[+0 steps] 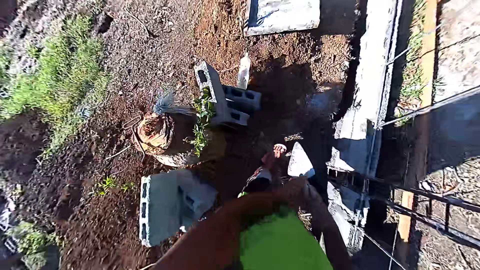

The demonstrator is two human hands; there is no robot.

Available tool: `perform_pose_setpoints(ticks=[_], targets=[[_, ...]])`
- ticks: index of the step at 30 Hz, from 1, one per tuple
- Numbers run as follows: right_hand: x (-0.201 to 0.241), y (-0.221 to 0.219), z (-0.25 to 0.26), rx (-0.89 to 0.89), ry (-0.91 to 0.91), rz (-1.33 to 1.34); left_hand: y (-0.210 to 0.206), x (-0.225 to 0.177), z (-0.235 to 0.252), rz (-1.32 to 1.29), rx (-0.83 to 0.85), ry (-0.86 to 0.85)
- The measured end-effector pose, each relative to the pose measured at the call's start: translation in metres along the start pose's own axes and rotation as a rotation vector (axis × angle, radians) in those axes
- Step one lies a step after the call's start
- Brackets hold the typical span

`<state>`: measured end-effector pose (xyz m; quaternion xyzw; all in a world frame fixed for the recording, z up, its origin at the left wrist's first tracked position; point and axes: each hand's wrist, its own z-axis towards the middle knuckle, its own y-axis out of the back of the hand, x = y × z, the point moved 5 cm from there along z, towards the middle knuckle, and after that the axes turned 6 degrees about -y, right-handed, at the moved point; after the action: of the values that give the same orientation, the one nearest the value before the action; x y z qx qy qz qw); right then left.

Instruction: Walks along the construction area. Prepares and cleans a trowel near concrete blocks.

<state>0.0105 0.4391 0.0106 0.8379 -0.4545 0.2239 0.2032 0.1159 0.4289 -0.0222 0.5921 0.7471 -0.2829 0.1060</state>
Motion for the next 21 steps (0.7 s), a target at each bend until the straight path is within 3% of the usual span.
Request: perform_pose_setpoints(ticks=[3, 5, 7, 10, 14, 18, 21], targets=[[0.052, -0.013, 0.019, 0.146, 0.025, -0.039, 0.048, -0.054, 0.025, -0.309, -0.261, -0.009], [0.075, -0.010, 0.037, 0.179, 0.006, -0.118, 0.094, -0.087, 0.049, -0.349, -0.397, -0.080], [0.080, -0.002, 0.059, 0.135, -0.009, -0.151, 0.148, -0.112, 0.072, -0.178, -0.521, -0.157], [0.074, 0.016, 0.088, 0.067, -0.121, -0.189, 0.217, -0.159, 0.088, 0.127, -0.575, -0.071], [0.049, 0.039, 0.120, 0.030, -0.316, -0.213, 0.316, -0.205, 0.140, 0.311, -0.681, -0.035], [0.029, 0.059, 0.132, -0.039, -0.475, -0.136, 0.387, -0.234, 0.194, 0.491, -0.783, -0.106], [0.022, 0.065, 0.138, -0.081, -0.553, -0.052, 0.416, -0.245, 0.215, 0.524, -0.833, -0.055]])
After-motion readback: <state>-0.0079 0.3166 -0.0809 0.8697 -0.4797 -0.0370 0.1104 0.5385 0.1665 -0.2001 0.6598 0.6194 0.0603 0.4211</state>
